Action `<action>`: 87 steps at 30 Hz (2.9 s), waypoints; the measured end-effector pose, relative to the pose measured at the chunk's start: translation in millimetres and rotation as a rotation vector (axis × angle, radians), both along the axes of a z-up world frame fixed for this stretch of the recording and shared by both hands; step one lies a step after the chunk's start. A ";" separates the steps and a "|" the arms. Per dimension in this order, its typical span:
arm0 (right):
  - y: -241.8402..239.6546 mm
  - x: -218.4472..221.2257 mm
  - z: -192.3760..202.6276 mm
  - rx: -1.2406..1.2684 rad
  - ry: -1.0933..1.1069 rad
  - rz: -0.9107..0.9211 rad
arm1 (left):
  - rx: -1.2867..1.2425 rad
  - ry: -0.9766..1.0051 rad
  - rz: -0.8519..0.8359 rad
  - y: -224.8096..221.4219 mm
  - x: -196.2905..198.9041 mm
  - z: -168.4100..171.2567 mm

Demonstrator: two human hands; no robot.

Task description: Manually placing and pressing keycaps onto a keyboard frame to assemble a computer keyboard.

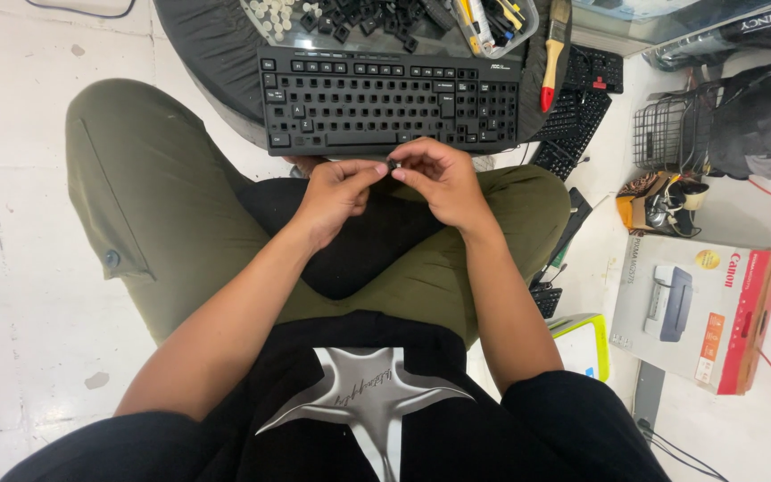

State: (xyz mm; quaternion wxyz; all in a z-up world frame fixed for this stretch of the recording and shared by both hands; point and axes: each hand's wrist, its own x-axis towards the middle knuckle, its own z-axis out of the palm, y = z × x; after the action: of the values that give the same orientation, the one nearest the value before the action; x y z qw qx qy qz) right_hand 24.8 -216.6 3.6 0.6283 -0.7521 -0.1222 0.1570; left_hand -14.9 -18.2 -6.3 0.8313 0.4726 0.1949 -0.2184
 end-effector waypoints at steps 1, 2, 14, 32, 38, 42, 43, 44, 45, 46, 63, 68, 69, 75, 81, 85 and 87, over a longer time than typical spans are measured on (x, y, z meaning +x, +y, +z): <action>1.8 -0.6 0.2 0.000 -0.001 -0.004 | 0.000 -0.001 -0.004 0.8 -1.2 1.2; 2.7 -0.8 1.0 -0.018 -0.056 0.016 | -0.005 0.005 0.013 0.9 -1.4 2.7; 8.7 -2.0 15.7 -0.124 -0.249 0.068 | 0.037 0.028 -0.006 -3.4 0.5 -7.1; 11.3 -4.6 29.9 -0.182 -0.269 0.081 | 0.013 0.015 -0.039 -1.6 -1.0 -6.2; -6.0 0.4 10.5 -0.011 -0.019 -0.006 | -0.087 -0.017 0.009 -8.7 -0.8 -10.8; -10.1 0.8 10.9 0.113 0.233 -0.058 | -0.169 -0.085 0.023 -10.9 -2.7 -13.9; -9.4 1.5 10.5 0.119 0.237 -0.054 | -0.162 -0.081 0.027 -8.8 -3.2 -15.6; -9.8 2.7 10.7 0.129 0.250 -0.060 | -0.161 -0.100 0.017 -7.9 -2.9 -17.4; -10.2 3.7 11.0 0.140 0.263 -0.065 | -0.159 -0.119 0.008 -7.0 -2.8 -19.1; -10.0 4.0 11.5 0.140 0.264 -0.065 | -0.159 -0.118 0.008 -6.9 -2.9 -20.7; -11.9 9.8 -7.1 0.406 0.389 -0.196 | -0.190 -0.052 -0.008 -5.8 -1.4 -9.4; -25.7 19.5 2.6 0.098 0.164 -0.271 | -0.101 -0.005 0.002 -4.1 2.2 -2.7; -31.0 23.3 4.7 -0.083 0.045 -0.282 | -0.063 0.024 0.010 -2.5 3.5 -1.4; -71.9 56.8 38.8 -0.687 -0.459 -0.090 | 0.037 0.105 0.058 4.0 5.1 -7.5; -85.9 71.0 16.8 -0.932 -0.475 0.096 | 0.028 0.112 0.052 3.5 5.1 2.2; -78.5 71.6 15.0 -0.974 -0.457 0.119 | 0.025 0.114 0.060 7.4 4.5 3.0; -71.2 70.3 21.0 -0.981 -0.466 0.146 | 0.010 0.099 0.049 7.6 5.0 4.4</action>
State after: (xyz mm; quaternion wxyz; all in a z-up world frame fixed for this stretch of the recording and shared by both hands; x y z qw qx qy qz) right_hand 95.1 -287.7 24.7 0.1477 -0.9613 -0.2225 0.0682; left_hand -9.8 -10.6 -1.8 0.8235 0.4603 0.2482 -0.2200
